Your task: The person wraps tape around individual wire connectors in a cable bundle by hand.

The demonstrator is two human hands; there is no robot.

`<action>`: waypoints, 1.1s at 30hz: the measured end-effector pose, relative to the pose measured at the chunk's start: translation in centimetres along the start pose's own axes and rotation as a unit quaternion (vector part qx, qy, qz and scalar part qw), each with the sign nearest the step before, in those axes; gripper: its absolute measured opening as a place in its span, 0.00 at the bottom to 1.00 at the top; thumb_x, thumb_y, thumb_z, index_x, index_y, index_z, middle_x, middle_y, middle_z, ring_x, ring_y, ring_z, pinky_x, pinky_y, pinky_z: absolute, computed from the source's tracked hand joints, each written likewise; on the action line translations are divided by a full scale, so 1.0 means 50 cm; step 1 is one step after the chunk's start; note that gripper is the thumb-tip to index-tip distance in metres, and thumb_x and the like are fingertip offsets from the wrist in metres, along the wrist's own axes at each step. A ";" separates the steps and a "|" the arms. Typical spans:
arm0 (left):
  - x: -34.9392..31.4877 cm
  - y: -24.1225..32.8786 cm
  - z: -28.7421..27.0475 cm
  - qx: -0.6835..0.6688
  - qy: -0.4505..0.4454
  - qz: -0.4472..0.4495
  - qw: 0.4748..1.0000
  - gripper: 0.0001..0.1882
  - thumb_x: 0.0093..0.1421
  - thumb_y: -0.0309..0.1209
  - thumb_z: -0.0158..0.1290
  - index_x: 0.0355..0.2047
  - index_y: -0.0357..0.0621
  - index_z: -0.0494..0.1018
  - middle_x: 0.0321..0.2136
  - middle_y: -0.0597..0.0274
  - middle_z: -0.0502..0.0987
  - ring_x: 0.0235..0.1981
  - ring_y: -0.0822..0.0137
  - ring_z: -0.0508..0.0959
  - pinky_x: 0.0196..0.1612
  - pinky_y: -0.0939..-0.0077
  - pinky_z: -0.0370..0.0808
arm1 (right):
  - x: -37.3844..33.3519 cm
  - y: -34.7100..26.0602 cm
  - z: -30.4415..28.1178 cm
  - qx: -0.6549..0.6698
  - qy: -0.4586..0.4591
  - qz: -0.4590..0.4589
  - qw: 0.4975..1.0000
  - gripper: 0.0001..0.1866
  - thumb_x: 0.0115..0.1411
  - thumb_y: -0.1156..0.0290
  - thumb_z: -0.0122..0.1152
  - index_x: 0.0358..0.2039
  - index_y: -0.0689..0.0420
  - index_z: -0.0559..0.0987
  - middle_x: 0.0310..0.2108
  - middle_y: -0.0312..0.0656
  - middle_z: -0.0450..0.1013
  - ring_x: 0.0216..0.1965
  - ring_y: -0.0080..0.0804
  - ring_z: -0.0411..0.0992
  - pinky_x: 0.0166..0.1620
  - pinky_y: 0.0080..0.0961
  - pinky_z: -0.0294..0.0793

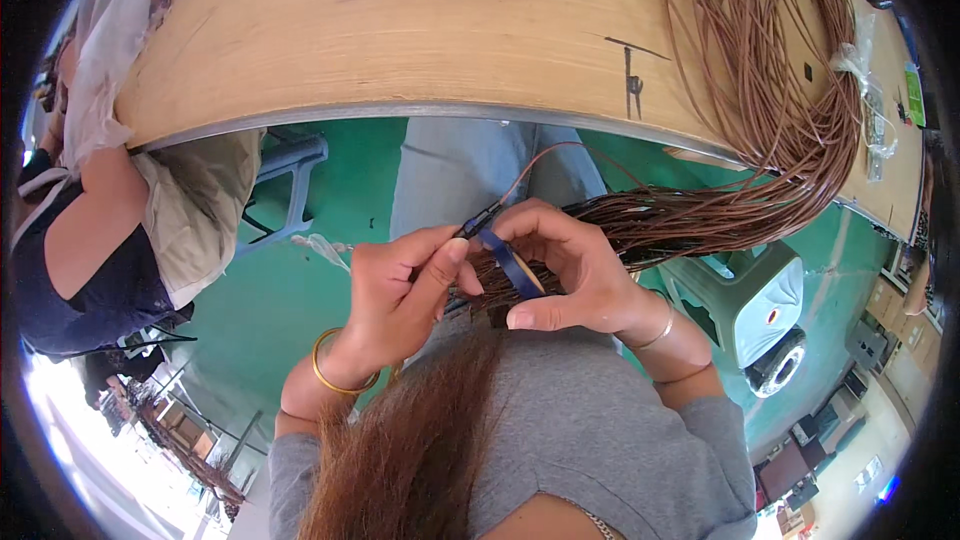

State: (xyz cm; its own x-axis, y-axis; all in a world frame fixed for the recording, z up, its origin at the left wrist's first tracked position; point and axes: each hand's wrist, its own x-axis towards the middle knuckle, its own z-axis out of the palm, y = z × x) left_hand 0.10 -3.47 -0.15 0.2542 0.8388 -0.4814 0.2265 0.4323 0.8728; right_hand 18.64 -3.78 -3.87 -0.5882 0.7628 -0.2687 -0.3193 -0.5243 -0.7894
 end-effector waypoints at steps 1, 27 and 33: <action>0.000 0.001 0.001 0.024 0.009 0.007 1.000 0.09 0.58 0.27 0.44 0.30 0.34 0.72 0.14 0.65 0.72 0.11 0.81 0.64 0.13 0.88 0.61 | 0.000 -0.002 0.001 0.001 0.000 0.000 1.000 0.30 0.37 0.74 0.69 0.42 0.63 0.66 0.40 0.39 0.61 0.46 0.29 0.63 0.50 0.26 0.59; 0.011 -0.017 0.009 0.555 -0.019 0.379 0.740 0.16 0.44 0.25 0.49 0.34 0.26 0.67 0.14 0.63 0.66 0.15 0.70 0.69 0.16 0.79 0.68 | -0.027 -0.035 0.036 0.079 0.093 0.038 0.992 0.37 0.36 0.61 0.70 0.44 0.66 0.64 0.33 0.39 0.63 0.34 0.24 0.64 0.39 0.20 0.64; 0.002 -0.030 0.016 0.388 -0.034 0.306 0.869 0.10 0.52 0.27 0.48 0.32 0.31 0.68 0.14 0.61 0.69 0.14 0.66 0.71 0.16 0.76 0.68 | -0.053 -0.013 -0.010 -0.022 0.147 -0.137 0.979 0.24 0.47 0.58 0.59 0.35 0.67 0.68 0.23 0.39 0.60 0.22 0.24 0.62 0.24 0.17 0.63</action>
State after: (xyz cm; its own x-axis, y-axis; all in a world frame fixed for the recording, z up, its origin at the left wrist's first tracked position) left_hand 0.53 -4.32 -1.56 0.5992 0.8002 0.0268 0.5881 -0.4626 0.6635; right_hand 20.78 -5.27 -2.93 -0.2430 0.9519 -0.1868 -0.3996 -0.2737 -0.8749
